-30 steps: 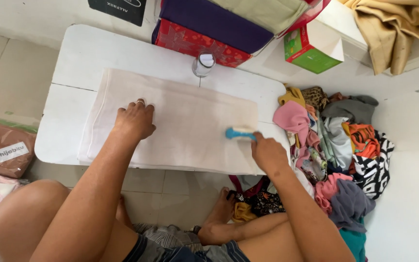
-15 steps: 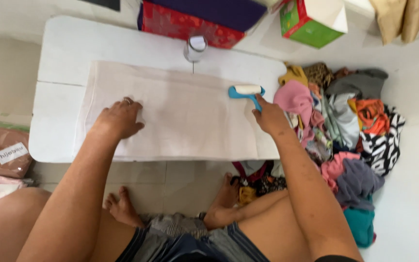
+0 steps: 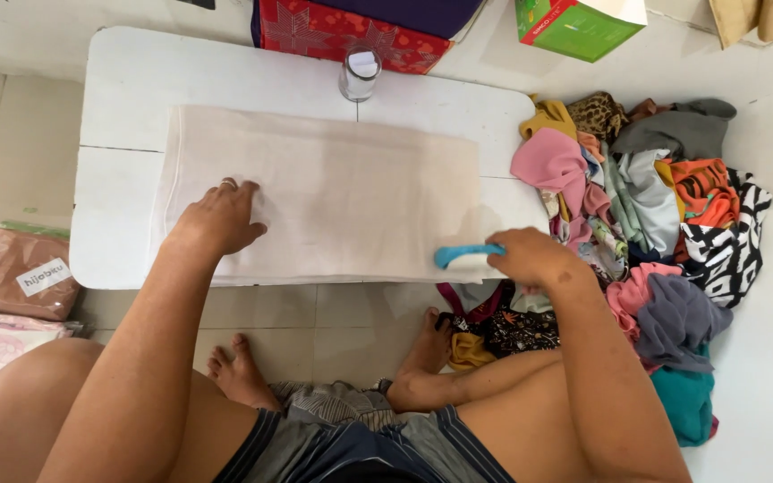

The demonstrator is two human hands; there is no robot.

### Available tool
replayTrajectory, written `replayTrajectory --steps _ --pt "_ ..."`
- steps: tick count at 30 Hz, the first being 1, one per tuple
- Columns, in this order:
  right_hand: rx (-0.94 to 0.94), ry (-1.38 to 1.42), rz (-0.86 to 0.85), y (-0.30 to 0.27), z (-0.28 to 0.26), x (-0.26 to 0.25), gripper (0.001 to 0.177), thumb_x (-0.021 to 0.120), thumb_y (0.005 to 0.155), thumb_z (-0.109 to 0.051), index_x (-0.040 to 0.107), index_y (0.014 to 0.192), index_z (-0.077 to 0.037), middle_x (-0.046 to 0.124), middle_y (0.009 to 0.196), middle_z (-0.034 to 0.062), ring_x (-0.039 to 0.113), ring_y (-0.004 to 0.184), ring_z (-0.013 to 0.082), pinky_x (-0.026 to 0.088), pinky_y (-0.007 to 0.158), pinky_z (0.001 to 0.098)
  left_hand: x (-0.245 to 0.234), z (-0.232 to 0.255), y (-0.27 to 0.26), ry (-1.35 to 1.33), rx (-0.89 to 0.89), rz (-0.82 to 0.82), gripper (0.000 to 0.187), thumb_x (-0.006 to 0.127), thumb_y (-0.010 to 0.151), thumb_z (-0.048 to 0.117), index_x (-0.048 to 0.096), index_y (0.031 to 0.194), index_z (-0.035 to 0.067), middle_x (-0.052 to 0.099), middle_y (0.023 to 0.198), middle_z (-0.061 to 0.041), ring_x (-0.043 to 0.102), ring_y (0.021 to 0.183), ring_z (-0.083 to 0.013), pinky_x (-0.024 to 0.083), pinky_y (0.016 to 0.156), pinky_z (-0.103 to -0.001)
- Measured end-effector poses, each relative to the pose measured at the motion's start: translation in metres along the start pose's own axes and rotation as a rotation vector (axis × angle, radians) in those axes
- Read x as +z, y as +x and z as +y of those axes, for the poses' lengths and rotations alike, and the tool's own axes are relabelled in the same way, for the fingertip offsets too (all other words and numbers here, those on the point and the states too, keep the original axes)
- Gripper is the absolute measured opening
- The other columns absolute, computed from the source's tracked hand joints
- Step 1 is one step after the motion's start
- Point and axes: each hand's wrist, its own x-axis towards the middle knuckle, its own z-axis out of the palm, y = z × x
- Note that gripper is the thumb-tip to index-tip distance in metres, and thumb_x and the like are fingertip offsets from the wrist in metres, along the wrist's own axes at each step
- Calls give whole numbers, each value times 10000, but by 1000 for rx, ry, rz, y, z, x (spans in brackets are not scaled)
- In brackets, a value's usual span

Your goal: A person unfolds a white garment on a small table and uses a lint roller to remove debris from the fabric.

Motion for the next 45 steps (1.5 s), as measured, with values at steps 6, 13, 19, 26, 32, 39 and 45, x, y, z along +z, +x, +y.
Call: replayTrajectory --steps 6,13,19,26,32,39,45 --pt "-288 -237 525 22 -36 -1 463 500 1035 -222 493 1490 -309 661 1082 174 708 977 411 583 819 544 16 -30 3 75 -116 24 557 754 890 355 625 1340 54 662 1258 -231 675 1182 -402 586 914 -569" --pt "-639 -84 503 93 -67 15 457 447 1078 -217 462 1524 -315 668 1140 140 686 1055 371 548 922 488 7 -37 -10 39 -157 19 623 759 894 362 573 1392 39 644 1276 -263 660 1193 -429 576 928 -596" --pt "-600 -24 473 107 -41 3 438 572 1014 -157 614 1430 -287 686 1190 154 646 1139 406 521 981 525 11 -45 -5 90 -165 37 573 762 889 366 611 1323 25 675 1203 -239 690 1137 -404 598 887 -568" --pt "-186 -178 371 115 69 -11 498 660 939 -222 649 1332 -529 723 1251 84 664 1203 364 518 1027 495 9 -42 -12 96 -166 -16 465 755 895 329 677 1229 16 736 1094 -228 744 1057 -380 595 882 -554" --pt "-222 -223 510 100 64 3 476 626 958 -272 628 1363 -521 734 1146 80 700 1116 347 549 946 470 35 -63 -7 223 -138 66 434 754 877 371 704 1192 78 757 1080 -150 741 1065 -326 467 1008 -539" --pt "-709 -140 663 76 -53 69 403 494 1062 -276 522 1455 -360 621 1110 93 673 980 336 566 827 428 8 -21 -40 205 11 95 467 808 852 378 663 1219 129 661 1285 -142 634 1224 -324 537 963 -520" --pt "-538 -53 344 79 -16 48 525 645 940 -227 596 1420 -435 695 1109 111 693 1028 390 559 881 499 17 -20 -37 229 27 87 517 852 811 366 660 1242 154 630 1302 -133 604 1250 -313 583 918 -490"
